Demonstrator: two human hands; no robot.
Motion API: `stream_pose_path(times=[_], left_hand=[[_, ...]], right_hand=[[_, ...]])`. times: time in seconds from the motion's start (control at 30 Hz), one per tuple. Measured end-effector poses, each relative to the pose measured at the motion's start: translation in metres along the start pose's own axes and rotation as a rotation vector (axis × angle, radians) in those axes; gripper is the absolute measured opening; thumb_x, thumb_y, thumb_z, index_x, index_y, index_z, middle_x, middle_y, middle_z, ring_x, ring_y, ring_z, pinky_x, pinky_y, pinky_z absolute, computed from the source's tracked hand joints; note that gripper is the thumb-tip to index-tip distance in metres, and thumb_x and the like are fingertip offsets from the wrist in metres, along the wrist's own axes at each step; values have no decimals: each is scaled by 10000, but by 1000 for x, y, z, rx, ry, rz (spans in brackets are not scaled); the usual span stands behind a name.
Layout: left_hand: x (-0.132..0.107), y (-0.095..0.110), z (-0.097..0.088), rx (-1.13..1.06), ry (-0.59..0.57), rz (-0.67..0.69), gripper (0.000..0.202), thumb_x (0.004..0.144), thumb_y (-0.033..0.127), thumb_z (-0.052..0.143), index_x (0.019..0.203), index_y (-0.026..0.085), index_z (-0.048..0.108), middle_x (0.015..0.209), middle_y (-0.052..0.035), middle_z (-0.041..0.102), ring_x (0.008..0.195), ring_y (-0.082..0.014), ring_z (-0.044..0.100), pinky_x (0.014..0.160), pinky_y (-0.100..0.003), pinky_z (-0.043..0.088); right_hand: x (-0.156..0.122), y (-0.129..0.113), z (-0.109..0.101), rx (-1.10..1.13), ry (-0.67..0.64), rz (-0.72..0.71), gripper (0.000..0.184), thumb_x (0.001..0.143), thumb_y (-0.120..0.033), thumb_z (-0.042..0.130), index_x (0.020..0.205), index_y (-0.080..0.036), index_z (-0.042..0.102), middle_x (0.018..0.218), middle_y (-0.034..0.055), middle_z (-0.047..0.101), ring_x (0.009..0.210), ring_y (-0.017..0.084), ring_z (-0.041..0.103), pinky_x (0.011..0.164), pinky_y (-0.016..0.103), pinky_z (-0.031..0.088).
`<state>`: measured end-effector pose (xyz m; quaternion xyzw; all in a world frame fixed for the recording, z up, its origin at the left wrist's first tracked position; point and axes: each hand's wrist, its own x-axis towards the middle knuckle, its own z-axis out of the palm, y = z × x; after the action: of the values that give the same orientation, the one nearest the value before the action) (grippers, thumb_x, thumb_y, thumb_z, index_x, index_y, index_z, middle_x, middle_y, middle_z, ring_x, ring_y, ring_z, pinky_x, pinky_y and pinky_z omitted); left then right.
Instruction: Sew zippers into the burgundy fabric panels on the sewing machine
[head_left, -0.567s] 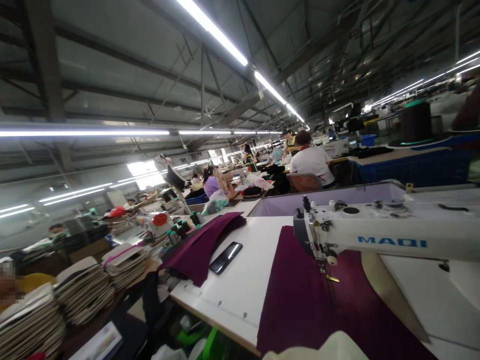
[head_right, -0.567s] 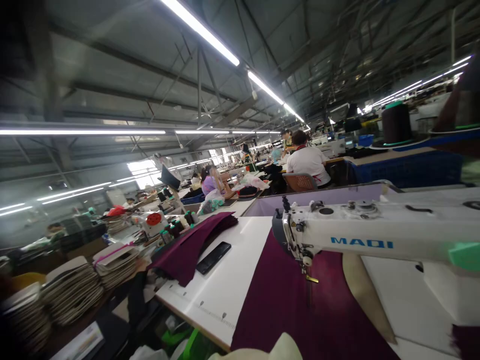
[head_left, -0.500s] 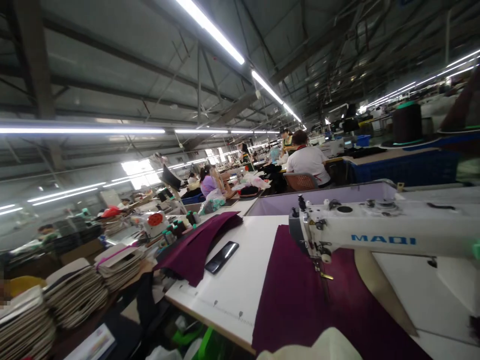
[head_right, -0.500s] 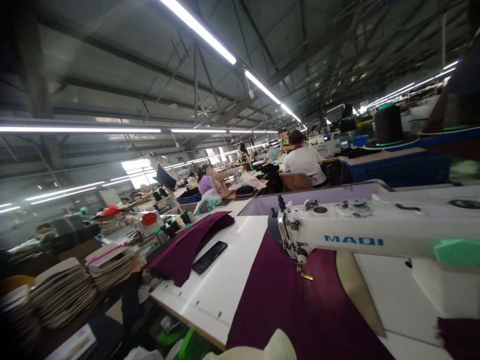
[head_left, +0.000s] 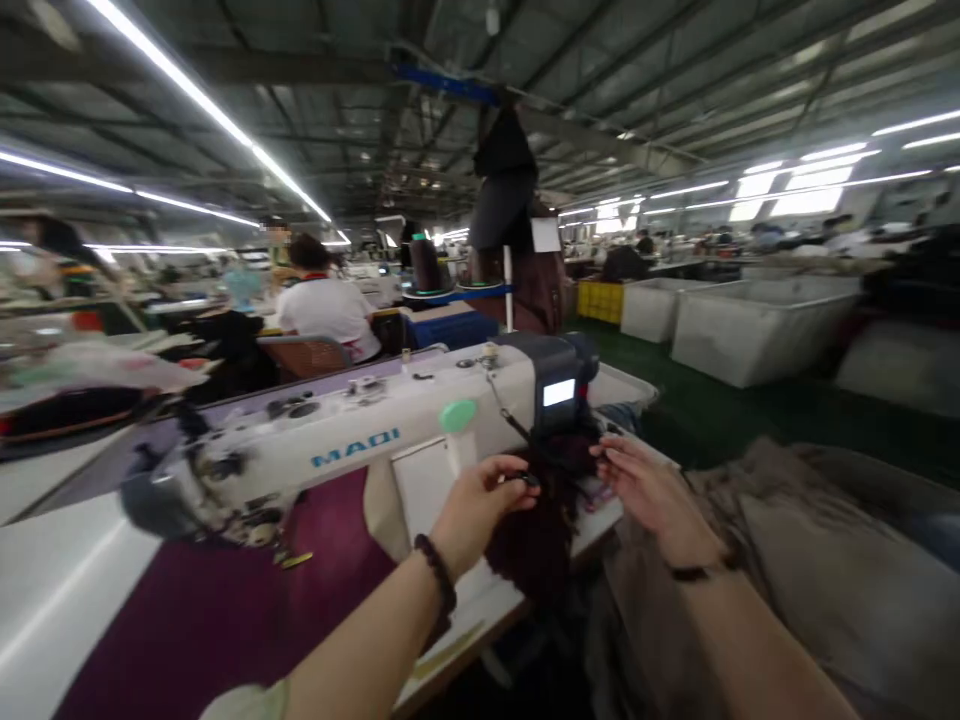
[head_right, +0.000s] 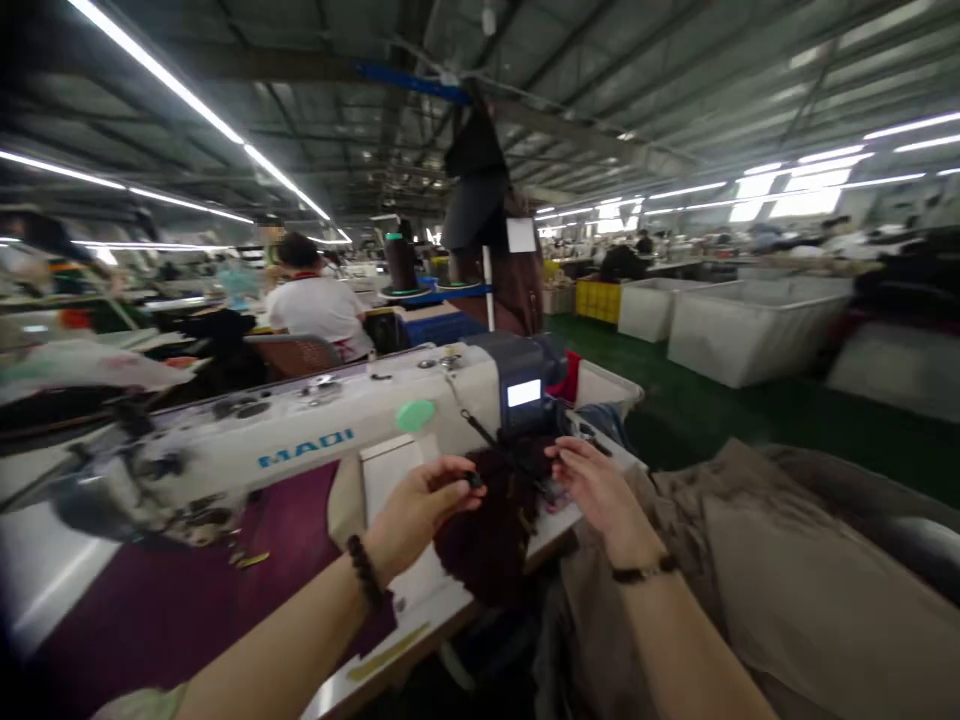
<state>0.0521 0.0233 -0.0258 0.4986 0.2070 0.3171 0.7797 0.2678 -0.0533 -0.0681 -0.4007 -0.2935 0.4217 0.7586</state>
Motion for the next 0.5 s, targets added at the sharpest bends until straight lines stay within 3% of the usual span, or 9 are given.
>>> stream_pose_path(times=[0.17, 0.5], left_hand=[[31, -21, 3, 68, 19, -5, 415, 467, 243, 829, 797, 104, 619, 708, -46, 646, 670, -132, 601, 649, -209, 494], [57, -44, 24, 74, -16, -34, 407, 488, 232, 817, 841, 112, 654, 823, -51, 638, 693, -114, 571, 621, -182, 498]], right_hand=[[6, 9, 8, 93, -2, 32, 343, 523, -269, 817, 793, -183, 625, 787, 29, 663, 611, 83, 559, 577, 172, 473], [9, 17, 7, 163, -67, 1, 301, 563, -247, 783, 791, -168, 604, 803, 46, 668, 613, 91, 571, 609, 184, 480]])
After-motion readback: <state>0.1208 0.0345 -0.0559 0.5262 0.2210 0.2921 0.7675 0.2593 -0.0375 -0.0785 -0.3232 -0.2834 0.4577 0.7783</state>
